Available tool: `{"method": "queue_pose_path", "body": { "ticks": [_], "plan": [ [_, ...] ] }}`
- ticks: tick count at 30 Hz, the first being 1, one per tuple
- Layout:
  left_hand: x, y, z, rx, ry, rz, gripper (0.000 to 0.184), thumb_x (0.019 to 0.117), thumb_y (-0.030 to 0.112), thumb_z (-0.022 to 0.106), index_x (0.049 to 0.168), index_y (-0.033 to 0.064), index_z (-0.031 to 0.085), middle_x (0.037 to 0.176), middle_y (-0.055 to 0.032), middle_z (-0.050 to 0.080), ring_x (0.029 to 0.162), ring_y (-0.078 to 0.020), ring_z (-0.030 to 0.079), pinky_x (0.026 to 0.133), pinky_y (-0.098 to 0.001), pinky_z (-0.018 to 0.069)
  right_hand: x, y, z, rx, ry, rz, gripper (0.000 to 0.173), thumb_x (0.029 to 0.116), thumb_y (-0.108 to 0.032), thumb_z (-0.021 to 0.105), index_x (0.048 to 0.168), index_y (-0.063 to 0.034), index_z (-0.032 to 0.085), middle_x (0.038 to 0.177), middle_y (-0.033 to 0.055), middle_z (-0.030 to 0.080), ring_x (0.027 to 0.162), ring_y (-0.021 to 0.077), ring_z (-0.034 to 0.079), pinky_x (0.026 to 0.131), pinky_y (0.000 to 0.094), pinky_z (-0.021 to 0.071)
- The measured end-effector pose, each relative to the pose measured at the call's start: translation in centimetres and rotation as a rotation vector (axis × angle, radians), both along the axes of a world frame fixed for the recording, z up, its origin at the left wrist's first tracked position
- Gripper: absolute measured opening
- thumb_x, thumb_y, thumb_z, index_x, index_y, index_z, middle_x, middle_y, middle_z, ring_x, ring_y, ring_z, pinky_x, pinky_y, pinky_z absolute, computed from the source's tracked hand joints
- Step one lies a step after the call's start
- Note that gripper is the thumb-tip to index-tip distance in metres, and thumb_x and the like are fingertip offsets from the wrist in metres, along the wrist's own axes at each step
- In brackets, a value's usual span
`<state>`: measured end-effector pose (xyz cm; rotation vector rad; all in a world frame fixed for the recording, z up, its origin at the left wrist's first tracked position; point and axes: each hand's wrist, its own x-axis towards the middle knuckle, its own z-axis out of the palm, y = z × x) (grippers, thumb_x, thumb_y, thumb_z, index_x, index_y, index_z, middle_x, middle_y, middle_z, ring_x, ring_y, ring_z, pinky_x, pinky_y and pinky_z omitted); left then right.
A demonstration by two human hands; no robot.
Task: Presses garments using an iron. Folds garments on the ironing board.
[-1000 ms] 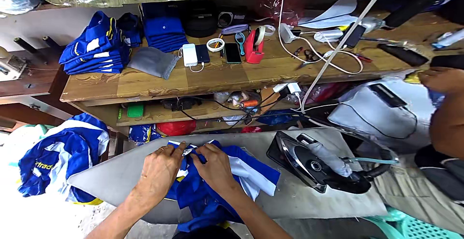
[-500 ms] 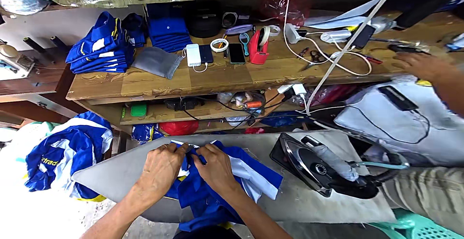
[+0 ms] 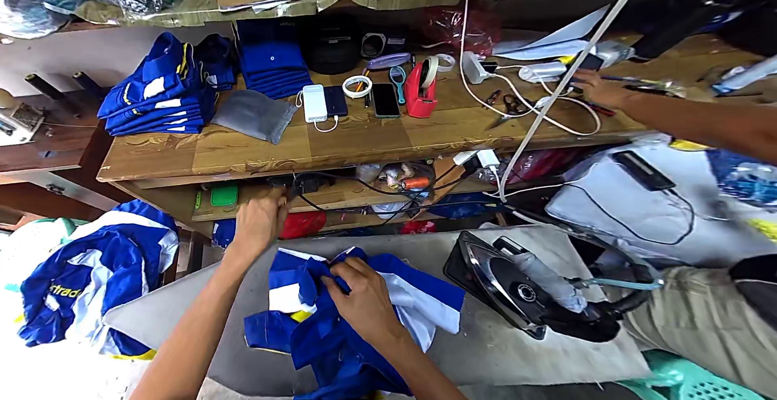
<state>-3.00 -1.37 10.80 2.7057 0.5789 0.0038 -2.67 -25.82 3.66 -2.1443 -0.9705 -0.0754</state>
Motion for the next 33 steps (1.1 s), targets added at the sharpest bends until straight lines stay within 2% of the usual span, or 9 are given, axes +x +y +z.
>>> {"method": "queue_pose_path", "body": {
  "ticks": [6,10,12,14,17,21,23,29,33],
  "plan": [
    [13.4,6.0,-5.9,-0.101,0.030,0.132,0.039,0.1005,0.019,0.062,0.132,-0.0046,0.060,0.130,-0.0336,0.059,0.119,-0.0512,0.060,0.099,-0.0673,0.0485,-0.2,-3.6,-0.5,0.048,0.092,0.026,0.021,0.0919,-0.031,0.070,0.091,-0.0114,0.078,0.083,0.0024,0.069,0.078,0.0138,0.067,0.069,0.0278,0.0574],
    [15.9,6.5,-6.1,-0.021,-0.155,0.074,0.054,0.0969,0.023,0.069,0.143,-0.0018,0.054,0.142,-0.0341,0.051,0.132,-0.0563,0.047,0.103,-0.0724,0.0418,-0.1,-5.3,0.0,0.111,0.144,0.024,0.019,0.0918,-0.028,0.071,0.092,-0.0104,0.077,0.082,0.0025,0.068,0.076,0.0095,0.064,0.068,0.0220,0.0548],
    [13.8,3.9,-3.7,-0.115,-0.208,-0.105,0.043,0.0968,0.029,0.070,0.129,0.0001,0.066,0.132,-0.0290,0.060,0.125,-0.0495,0.055,0.101,-0.0690,0.0454,0.3,-5.8,0.4,0.142,0.140,0.036,0.017,0.0919,-0.027,0.072,0.091,-0.0102,0.076,0.083,0.0021,0.068,0.076,0.0083,0.064,0.068,0.0205,0.0539],
    [8.9,-0.5,-1.3,-0.400,-0.122,-0.398,0.038,0.1023,0.038,0.061,0.121,0.0075,0.072,0.119,-0.0124,0.071,0.113,-0.0257,0.067,0.100,-0.0505,0.0540,0.9,-6.2,0.8,0.166,0.138,0.063,0.017,0.0926,-0.026,0.073,0.091,-0.0095,0.076,0.083,0.0024,0.068,0.078,0.0079,0.064,0.071,0.0199,0.0543],
    [0.7,-6.3,-0.6,-0.787,0.030,-0.690,0.041,0.1017,0.041,0.061,0.120,0.0058,0.073,0.118,-0.0064,0.074,0.112,-0.0130,0.068,0.104,-0.0389,0.0526,1.7,-6.6,1.6,0.198,0.152,0.109,0.018,0.0932,-0.026,0.073,0.092,-0.0083,0.076,0.084,0.0033,0.069,0.081,0.0079,0.065,0.073,0.0197,0.0542],
    [-5.5,-8.4,-2.3,-0.878,-0.162,-0.509,0.023,0.0984,0.027,0.069,0.106,0.0057,0.074,0.092,0.0001,0.074,0.086,-0.0053,0.068,0.083,-0.0273,0.0571,2.1,-7.2,2.4,0.211,0.193,0.189,0.015,0.0931,-0.023,0.074,0.094,-0.0083,0.077,0.085,0.0033,0.071,0.082,0.0068,0.065,0.073,0.0188,0.0537],
    [-7.1,-8.5,-2.4,-0.924,-0.197,-0.403,0.019,0.0953,0.020,0.072,0.106,0.0043,0.071,0.090,0.0008,0.073,0.084,-0.0059,0.069,0.081,-0.0266,0.0581,2.2,-7.2,2.4,0.212,0.206,0.228,0.015,0.0927,-0.024,0.074,0.094,-0.0092,0.077,0.084,0.0026,0.070,0.080,0.0054,0.064,0.071,0.0176,0.0521],
    [-10.8,-9.6,-2.7,-0.638,-0.294,-0.357,0.017,0.0977,0.025,0.068,0.100,0.0103,0.076,0.099,0.0012,0.075,0.098,-0.0050,0.068,0.092,-0.0267,0.0556,1.7,-7.0,2.5,0.209,0.241,0.347,0.014,0.0920,-0.023,0.075,0.093,-0.0090,0.077,0.085,0.0021,0.071,0.081,0.0046,0.064,0.073,0.0178,0.0526],
    [-12.5,-10.4,-1.5,-0.357,-0.358,-0.441,0.020,0.1029,0.021,0.058,0.101,0.0095,0.074,0.101,-0.0014,0.074,0.104,-0.0122,0.068,0.098,-0.0310,0.0536,2.8,-7.6,3.2,0.236,0.414,0.494,0.019,0.0947,-0.014,0.070,0.111,-0.0058,0.075,0.101,0.0062,0.073,0.088,0.0074,0.068,0.078,0.0236,0.0580]
  ]
}}
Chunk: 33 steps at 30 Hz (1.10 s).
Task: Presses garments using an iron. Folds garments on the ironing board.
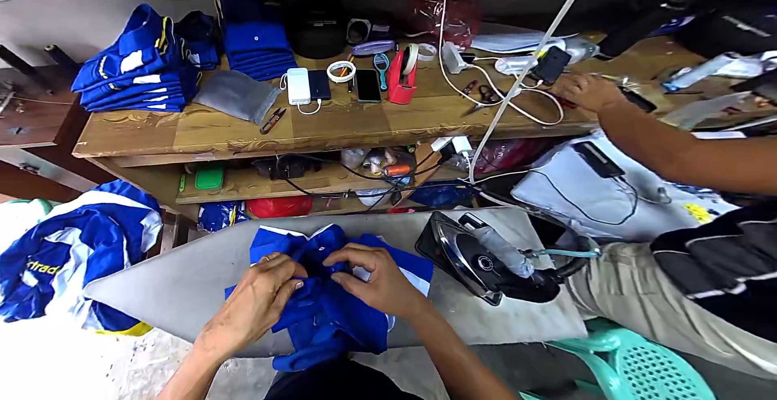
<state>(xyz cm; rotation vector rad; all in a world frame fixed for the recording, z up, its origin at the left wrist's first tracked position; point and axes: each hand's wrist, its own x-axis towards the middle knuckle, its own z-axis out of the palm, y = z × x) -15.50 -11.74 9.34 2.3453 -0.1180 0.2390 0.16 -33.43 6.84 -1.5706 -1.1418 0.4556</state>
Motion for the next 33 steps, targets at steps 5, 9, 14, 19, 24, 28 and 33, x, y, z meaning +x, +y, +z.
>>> {"method": "queue_pose_path", "body": {
  "ticks": [5,9,14,19,24,28,33],
  "plan": [
    [-1.5,-1.4,1.4,0.175,-0.160,-0.062,0.026,0.1024,0.008,0.049,0.102,0.0145,0.074,0.106,-0.0025,0.070,0.107,-0.0170,0.064,0.097,-0.0323,0.0525,0.8,-0.5,0.8,0.074,0.140,0.027,0.024,0.0955,-0.004,0.062,0.119,0.0018,0.065,0.101,0.0050,0.072,0.087,0.0063,0.069,0.080,0.0250,0.0595],
    [-0.6,-3.3,1.4,0.087,-0.383,0.014,0.017,0.1025,0.009,0.057,0.104,0.0099,0.075,0.105,-0.0044,0.072,0.111,-0.0167,0.066,0.103,-0.0331,0.0528,-0.4,-0.1,1.0,0.178,0.160,0.030,0.015,0.0976,-0.005,0.064,0.109,0.0035,0.070,0.099,0.0044,0.074,0.087,0.0050,0.070,0.081,0.0237,0.0605],
    [1.1,-4.8,0.3,-0.018,-0.498,0.128,0.012,0.0999,0.016,0.066,0.097,0.0069,0.073,0.105,-0.0065,0.071,0.113,-0.0181,0.065,0.103,-0.0322,0.0522,-1.9,0.7,0.9,0.316,0.232,0.003,0.011,0.0976,-0.004,0.065,0.104,0.0034,0.071,0.101,0.0044,0.074,0.088,0.0061,0.070,0.082,0.0246,0.0608],
    [1.5,-5.4,0.3,-0.047,-0.473,0.228,0.014,0.0990,0.018,0.068,0.096,0.0045,0.070,0.100,-0.0069,0.072,0.105,-0.0160,0.068,0.098,-0.0308,0.0544,-2.4,0.9,0.9,0.335,0.252,-0.013,0.016,0.1017,-0.002,0.056,0.105,0.0035,0.070,0.097,0.0019,0.073,0.086,0.0019,0.067,0.079,0.0207,0.0573],
    [1.6,-5.7,1.1,-0.069,-0.377,0.289,0.016,0.0980,0.019,0.069,0.095,0.0037,0.071,0.099,-0.0075,0.072,0.100,-0.0131,0.069,0.092,-0.0268,0.0565,-2.8,0.8,1.2,0.336,0.346,0.027,0.017,0.0922,-0.003,0.072,0.107,0.0042,0.068,0.099,0.0049,0.073,0.085,0.0084,0.071,0.080,0.0270,0.0618],
    [1.0,-4.4,2.5,-0.167,-0.136,0.227,0.020,0.1001,0.024,0.066,0.104,0.0058,0.074,0.103,-0.0032,0.074,0.098,-0.0059,0.070,0.091,-0.0235,0.0576,-3.2,1.0,1.4,0.295,0.320,-0.034,0.013,0.0914,0.003,0.067,0.105,0.0046,0.069,0.096,0.0056,0.073,0.083,0.0082,0.070,0.079,0.0257,0.0615],
    [0.7,-3.0,3.3,-0.131,-0.031,0.159,0.020,0.1017,0.022,0.061,0.103,0.0087,0.076,0.103,-0.0006,0.076,0.099,-0.0036,0.070,0.092,-0.0222,0.0563,-3.4,1.4,1.8,0.258,0.267,-0.051,0.025,0.0893,0.003,0.066,0.114,0.0035,0.063,0.099,0.0048,0.071,0.085,0.0091,0.070,0.078,0.0263,0.0612]
  ]
}}
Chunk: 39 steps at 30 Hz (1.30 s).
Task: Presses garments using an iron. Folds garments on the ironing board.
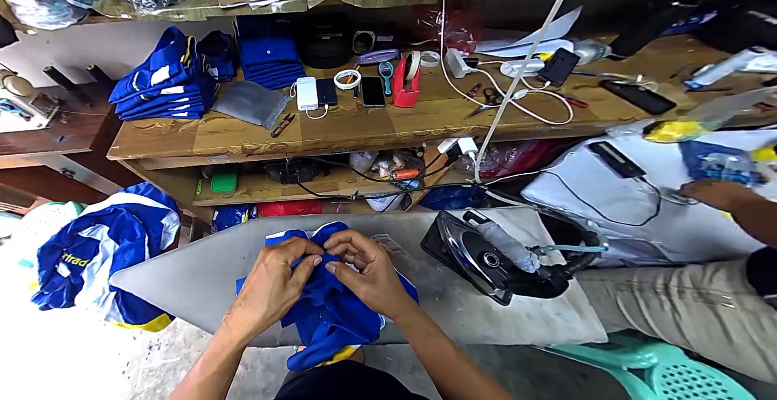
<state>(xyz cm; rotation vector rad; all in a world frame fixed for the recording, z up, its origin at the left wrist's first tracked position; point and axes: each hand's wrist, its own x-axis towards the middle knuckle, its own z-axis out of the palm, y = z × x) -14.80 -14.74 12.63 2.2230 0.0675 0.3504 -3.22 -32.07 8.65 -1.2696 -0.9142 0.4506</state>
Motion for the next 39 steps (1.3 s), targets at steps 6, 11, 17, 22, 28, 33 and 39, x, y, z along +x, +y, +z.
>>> {"method": "queue_pose_path", "body": {
  "ticks": [6,11,17,22,28,33,39],
  "plan": [
    [0.3,-0.2,-0.3,-0.127,0.036,-0.001,0.018,0.1005,0.019,0.060,0.099,0.0058,0.071,0.089,-0.0002,0.071,0.081,-0.0026,0.066,0.076,-0.0198,0.0556,0.1,0.1,0.1,0.000,-0.147,-0.003,0.022,0.0913,0.001,0.062,0.113,0.0028,0.062,0.101,0.0050,0.070,0.089,0.0068,0.068,0.081,0.0245,0.0592],
    [0.2,-0.3,-0.5,-0.240,0.071,-0.002,0.014,0.0988,0.016,0.061,0.100,0.0060,0.070,0.081,0.0030,0.069,0.070,-0.0006,0.063,0.065,-0.0178,0.0536,0.0,-0.1,0.0,-0.042,-0.353,-0.052,0.016,0.0944,-0.003,0.061,0.109,0.0004,0.066,0.101,0.0079,0.070,0.093,0.0081,0.067,0.085,0.0233,0.0570],
    [0.1,-0.8,-1.7,-0.115,-0.015,-0.047,0.022,0.1046,0.019,0.056,0.109,0.0039,0.071,0.098,-0.0030,0.072,0.089,-0.0037,0.067,0.083,-0.0204,0.0560,0.9,-0.4,0.1,-0.027,-0.261,0.052,0.019,0.0938,-0.001,0.060,0.113,0.0019,0.058,0.098,0.0061,0.069,0.091,0.0079,0.068,0.084,0.0257,0.0584],
    [-0.2,-0.9,-2.6,0.009,-0.046,-0.095,0.022,0.1045,0.017,0.051,0.101,0.0023,0.066,0.088,-0.0072,0.066,0.080,-0.0084,0.063,0.076,-0.0212,0.0536,1.2,-0.8,0.4,-0.174,-0.175,0.135,0.023,0.0947,-0.006,0.063,0.116,-0.0013,0.055,0.094,0.0031,0.069,0.084,0.0072,0.068,0.078,0.0251,0.0589],
    [0.0,-1.9,-3.3,-0.123,-0.062,-0.052,0.018,0.1018,0.014,0.051,0.096,0.0022,0.064,0.079,-0.0031,0.061,0.071,-0.0030,0.058,0.067,-0.0167,0.0494,3.1,-1.6,0.9,-0.213,-0.096,0.249,0.018,0.0987,-0.016,0.068,0.109,-0.0014,0.069,0.093,0.0011,0.073,0.082,0.0013,0.069,0.075,0.0193,0.0587],
    [0.3,-2.4,-3.8,-0.182,-0.044,0.013,0.019,0.1020,0.013,0.050,0.094,0.0019,0.062,0.075,-0.0008,0.058,0.067,-0.0013,0.055,0.063,-0.0157,0.0470,3.0,-1.2,-0.2,-0.193,-0.059,0.176,0.015,0.0998,-0.014,0.065,0.104,-0.0007,0.071,0.090,-0.0011,0.071,0.079,-0.0011,0.065,0.074,0.0175,0.0555],
    [0.0,-2.1,-4.0,-0.254,0.068,0.024,0.021,0.1048,0.020,0.054,0.102,0.0034,0.067,0.083,-0.0004,0.065,0.074,-0.0013,0.061,0.069,-0.0174,0.0518,3.1,-1.0,-1.9,-0.154,0.056,0.168,0.010,0.0983,-0.008,0.066,0.101,-0.0007,0.070,0.091,-0.0013,0.071,0.079,0.0011,0.066,0.073,0.0199,0.0575]
  ]
}}
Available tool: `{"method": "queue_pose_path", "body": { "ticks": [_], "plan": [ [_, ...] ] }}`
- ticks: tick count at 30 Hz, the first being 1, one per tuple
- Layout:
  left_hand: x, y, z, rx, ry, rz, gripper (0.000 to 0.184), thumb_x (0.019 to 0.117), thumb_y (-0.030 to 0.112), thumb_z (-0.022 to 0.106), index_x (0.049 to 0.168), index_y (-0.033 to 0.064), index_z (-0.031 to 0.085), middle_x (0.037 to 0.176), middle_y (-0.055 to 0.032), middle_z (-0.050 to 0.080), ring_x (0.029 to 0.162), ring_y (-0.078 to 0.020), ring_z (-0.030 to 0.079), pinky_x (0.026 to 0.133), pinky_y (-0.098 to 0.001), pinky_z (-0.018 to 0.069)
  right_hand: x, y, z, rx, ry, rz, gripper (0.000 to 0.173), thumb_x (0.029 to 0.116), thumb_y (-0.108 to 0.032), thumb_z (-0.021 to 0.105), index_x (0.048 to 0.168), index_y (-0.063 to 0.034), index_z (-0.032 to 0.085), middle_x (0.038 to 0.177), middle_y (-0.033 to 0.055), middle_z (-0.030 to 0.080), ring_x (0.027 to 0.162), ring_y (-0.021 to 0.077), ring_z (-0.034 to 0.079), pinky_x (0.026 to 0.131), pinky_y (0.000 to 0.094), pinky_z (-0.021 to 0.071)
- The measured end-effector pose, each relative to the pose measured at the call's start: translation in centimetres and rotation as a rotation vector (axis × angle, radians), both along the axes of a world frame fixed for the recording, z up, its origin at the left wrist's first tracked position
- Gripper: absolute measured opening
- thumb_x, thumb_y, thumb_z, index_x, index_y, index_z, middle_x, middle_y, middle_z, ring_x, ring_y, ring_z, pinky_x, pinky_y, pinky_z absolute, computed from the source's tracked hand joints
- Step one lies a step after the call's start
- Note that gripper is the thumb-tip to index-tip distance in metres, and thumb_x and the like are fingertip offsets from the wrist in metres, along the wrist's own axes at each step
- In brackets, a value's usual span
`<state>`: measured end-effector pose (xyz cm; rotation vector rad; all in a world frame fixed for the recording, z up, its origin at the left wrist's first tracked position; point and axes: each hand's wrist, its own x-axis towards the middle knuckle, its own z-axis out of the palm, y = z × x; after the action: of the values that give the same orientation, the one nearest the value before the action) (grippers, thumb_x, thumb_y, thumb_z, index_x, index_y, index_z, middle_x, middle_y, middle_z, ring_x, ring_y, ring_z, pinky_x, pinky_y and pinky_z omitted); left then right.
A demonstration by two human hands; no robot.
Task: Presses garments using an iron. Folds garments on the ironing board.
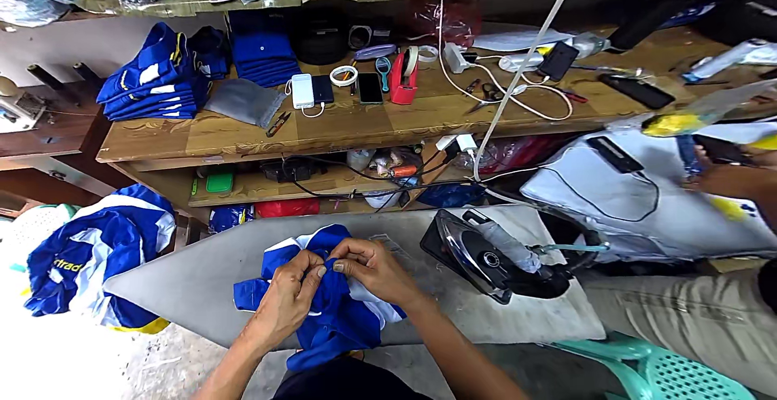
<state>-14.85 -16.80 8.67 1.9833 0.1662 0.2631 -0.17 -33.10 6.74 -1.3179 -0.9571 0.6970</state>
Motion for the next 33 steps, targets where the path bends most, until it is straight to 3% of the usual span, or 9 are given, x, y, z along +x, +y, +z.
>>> {"method": "queue_pose_path", "body": {
  "ticks": [3,8,11,14,18,23,28,33],
  "plan": [
    [-0.4,0.3,0.3,-0.076,0.041,-0.014,0.019,0.0992,0.021,0.063,0.107,0.0038,0.067,0.086,-0.0006,0.068,0.074,-0.0034,0.064,0.068,-0.0196,0.0550,-0.3,0.2,0.2,-0.015,-0.007,-0.010,0.010,0.0989,-0.009,0.065,0.101,-0.0008,0.070,0.091,-0.0014,0.071,0.078,0.0005,0.066,0.073,0.0187,0.0566],
    [-0.5,0.2,-0.3,-0.111,-0.045,0.057,0.013,0.0956,0.012,0.064,0.103,0.0031,0.069,0.086,-0.0002,0.070,0.074,-0.0041,0.066,0.068,-0.0200,0.0566,-0.2,0.4,0.5,-0.104,-0.035,0.009,0.012,0.0989,-0.011,0.065,0.103,-0.0026,0.072,0.089,-0.0017,0.072,0.077,-0.0003,0.066,0.072,0.0182,0.0560],
    [-0.7,0.5,0.0,0.014,-0.074,0.028,0.015,0.0993,0.014,0.062,0.106,0.0035,0.071,0.096,-0.0022,0.073,0.088,-0.0039,0.069,0.082,-0.0201,0.0577,-0.5,0.2,0.2,-0.058,-0.095,-0.031,0.015,0.0990,-0.013,0.065,0.102,-0.0013,0.074,0.093,0.0009,0.071,0.081,0.0003,0.065,0.074,0.0171,0.0558],
    [-0.8,0.6,-0.3,0.215,-0.135,0.022,0.020,0.1025,0.015,0.058,0.107,0.0015,0.072,0.104,-0.0084,0.074,0.104,-0.0105,0.069,0.097,-0.0249,0.0550,-1.2,0.3,-0.1,-0.010,-0.241,-0.129,0.018,0.1007,-0.016,0.063,0.098,-0.0020,0.075,0.089,0.0028,0.070,0.082,0.0024,0.064,0.074,0.0174,0.0539],
    [-0.9,0.1,-0.7,0.375,-0.221,0.037,0.022,0.1032,0.012,0.052,0.103,0.0003,0.071,0.100,-0.0103,0.074,0.107,-0.0176,0.069,0.107,-0.0333,0.0495,-1.5,0.4,0.0,0.043,-0.418,-0.156,0.021,0.1028,-0.015,0.060,0.098,-0.0010,0.075,0.090,0.0061,0.071,0.085,0.0067,0.066,0.078,0.0201,0.0548],
    [-1.1,-0.1,-0.7,0.366,-0.257,0.023,0.022,0.1043,0.012,0.051,0.103,-0.0006,0.069,0.098,-0.0099,0.074,0.106,-0.0156,0.071,0.113,-0.0360,0.0463,-1.2,0.2,-0.2,0.103,-0.320,-0.084,0.022,0.1022,-0.014,0.060,0.097,0.0023,0.073,0.089,0.0070,0.069,0.084,0.0060,0.064,0.076,0.0195,0.0532],
    [-0.9,-0.1,-0.8,0.311,-0.235,0.030,0.021,0.1045,0.010,0.050,0.101,0.0005,0.069,0.096,-0.0084,0.073,0.104,-0.0138,0.070,0.110,-0.0331,0.0485,-1.3,0.2,0.0,0.135,-0.269,-0.007,0.020,0.1020,-0.014,0.061,0.097,0.0026,0.072,0.090,0.0069,0.068,0.084,0.0054,0.063,0.076,0.0189,0.0526],
    [-0.7,0.4,-0.6,0.217,-0.107,-0.014,0.019,0.1030,0.012,0.054,0.101,0.0034,0.070,0.095,-0.0057,0.072,0.093,-0.0091,0.068,0.090,-0.0241,0.0553,-0.5,-0.1,-0.4,0.090,-0.244,0.080,0.020,0.1019,-0.014,0.061,0.098,0.0027,0.072,0.092,0.0064,0.069,0.083,0.0033,0.063,0.074,0.0173,0.0520]
  ]
}}
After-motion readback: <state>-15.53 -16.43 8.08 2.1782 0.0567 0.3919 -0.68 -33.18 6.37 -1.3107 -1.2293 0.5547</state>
